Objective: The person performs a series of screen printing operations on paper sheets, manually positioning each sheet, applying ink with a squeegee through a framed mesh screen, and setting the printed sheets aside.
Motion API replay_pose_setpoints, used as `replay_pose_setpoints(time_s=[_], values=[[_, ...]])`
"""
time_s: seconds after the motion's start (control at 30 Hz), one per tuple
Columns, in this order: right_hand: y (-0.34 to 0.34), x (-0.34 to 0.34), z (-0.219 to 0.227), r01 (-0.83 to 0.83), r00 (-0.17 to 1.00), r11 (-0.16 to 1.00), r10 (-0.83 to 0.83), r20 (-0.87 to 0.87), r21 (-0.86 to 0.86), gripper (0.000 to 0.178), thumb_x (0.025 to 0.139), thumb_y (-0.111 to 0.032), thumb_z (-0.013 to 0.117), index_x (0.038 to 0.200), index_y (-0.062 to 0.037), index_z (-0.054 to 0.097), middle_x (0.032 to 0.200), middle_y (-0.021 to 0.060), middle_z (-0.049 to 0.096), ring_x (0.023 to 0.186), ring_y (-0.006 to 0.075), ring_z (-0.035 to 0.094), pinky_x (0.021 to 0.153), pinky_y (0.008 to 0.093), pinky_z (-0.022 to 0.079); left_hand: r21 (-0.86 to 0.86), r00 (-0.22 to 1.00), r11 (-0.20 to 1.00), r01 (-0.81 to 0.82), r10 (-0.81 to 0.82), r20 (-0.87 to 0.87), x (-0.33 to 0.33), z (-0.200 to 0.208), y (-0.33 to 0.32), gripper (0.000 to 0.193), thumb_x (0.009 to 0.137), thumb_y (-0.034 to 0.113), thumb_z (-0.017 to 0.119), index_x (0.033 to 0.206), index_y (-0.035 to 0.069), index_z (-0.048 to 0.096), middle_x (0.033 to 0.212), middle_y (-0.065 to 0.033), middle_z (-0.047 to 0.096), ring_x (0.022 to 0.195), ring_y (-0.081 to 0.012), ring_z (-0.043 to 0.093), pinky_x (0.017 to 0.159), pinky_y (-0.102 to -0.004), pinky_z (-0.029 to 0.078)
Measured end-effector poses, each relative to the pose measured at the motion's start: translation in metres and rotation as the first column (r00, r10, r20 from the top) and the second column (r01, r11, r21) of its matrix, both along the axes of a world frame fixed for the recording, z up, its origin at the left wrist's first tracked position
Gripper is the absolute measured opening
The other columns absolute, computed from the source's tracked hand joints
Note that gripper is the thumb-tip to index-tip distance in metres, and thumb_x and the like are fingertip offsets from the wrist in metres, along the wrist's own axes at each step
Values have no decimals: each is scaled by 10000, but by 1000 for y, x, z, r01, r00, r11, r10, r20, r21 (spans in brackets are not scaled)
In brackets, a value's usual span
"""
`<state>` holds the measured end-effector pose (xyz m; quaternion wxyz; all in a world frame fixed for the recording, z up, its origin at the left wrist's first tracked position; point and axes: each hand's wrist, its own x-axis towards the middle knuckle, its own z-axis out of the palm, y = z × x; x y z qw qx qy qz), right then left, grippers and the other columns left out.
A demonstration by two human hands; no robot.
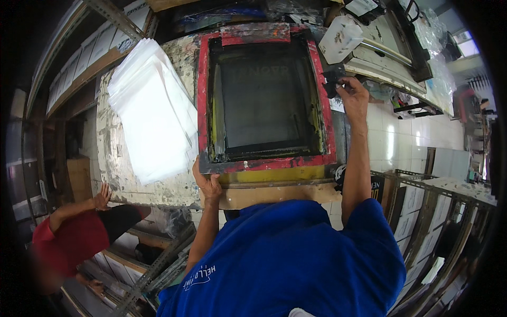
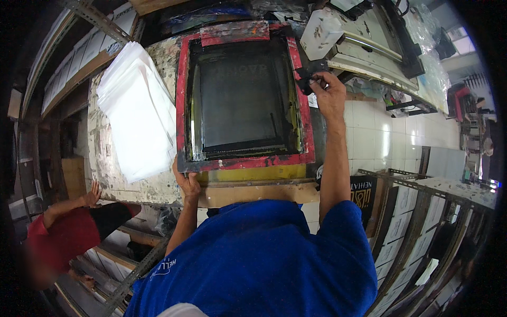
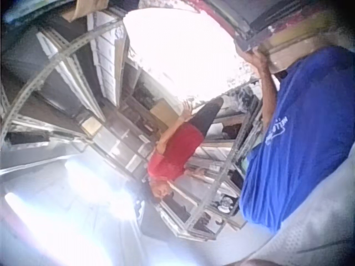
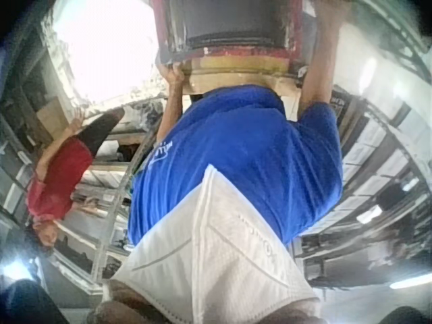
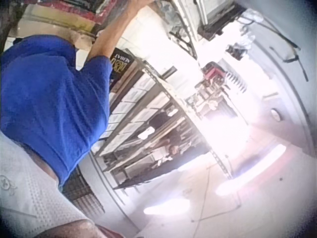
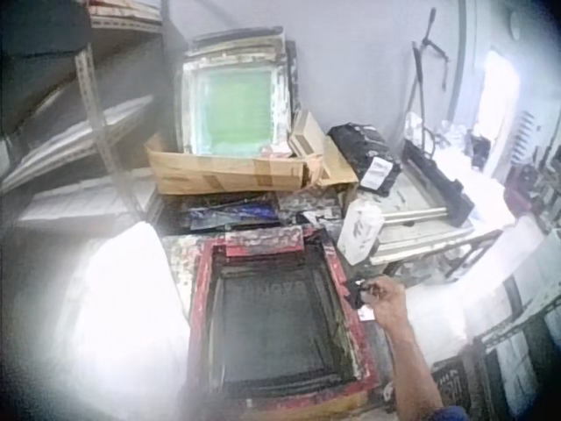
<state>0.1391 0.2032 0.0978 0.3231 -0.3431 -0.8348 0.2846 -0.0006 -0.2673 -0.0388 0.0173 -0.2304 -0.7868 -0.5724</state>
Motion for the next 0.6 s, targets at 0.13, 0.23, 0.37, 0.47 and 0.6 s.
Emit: replay_pose_setpoints(time_s=[0.13, 0.23, 0.37, 0.47, 0.6], values=[[-21, -20, 8, -226, 973, 930, 204, -103, -290, 234, 809, -27, 761, 1036, -11, 705, 786, 30, 673, 732, 90, 604, 667, 281, 479, -4, 1000, 1000, 1, -1, 9, -1, -5, -4, 894, 896, 583, 697, 1468, -56, 445, 1406, -214, 508, 1309, -360, 491, 1126, -465, 355], [-49, -37, 21, -205, 979, 923, 193, -67, -326, 192, 833, -27, 755, 1013, -4, 692, 810, 23, 665, 751, 74, 600, 672, 267, 474, 14, 1000, 1000, 2, -2, 12, 0, -3, -3, 894, 895, 576, 702, 1469, -58, 442, 1403, -215, 511, 1304, -361, 495, 1127, -465, 354], [-69, -56, 20, -360, 927, 850, 281, -248, -384, 141, 894, -28, 732, 1016, 4, 668, 839, 22, 675, 768, 78, 606, 687, 257, 482, 20, 999, 1000, -12, 11, 33, -1, -3, -1, 901, 891, 573, 708, 1472, -59, 435, 1391, -216, 520, 1317, -358, 483, 1133, -461, 348], [-75, -64, 7, -403, 915, 751, 344, -211, -524, 206, 904, -51, 737, 1082, 32, 676, 953, 70, 723, 833, 118, 665, 743, 280, 517, -11, 1000, 1000, -23, 24, 13, 0, -3, 0, 919, 889, 600, 694, 1474, -59, 432, 1386, -223, 522, 1322, -365, 475, 1140, -466, 337], [-43, -68, -14, -164, 981, 903, 192, 32, -397, 391, 848, -190, 821, 1135, 38, 687, 1035, 149, 751, 878, 225, 712, 825, 332, 542, -33, 999, 999, -43, 43, -7, 1, -2, -4, 960, 879, 669, 662, 1464, -61, 446, 1385, -233, 523, 1315, -382, 473, 1138, -483, 331]])
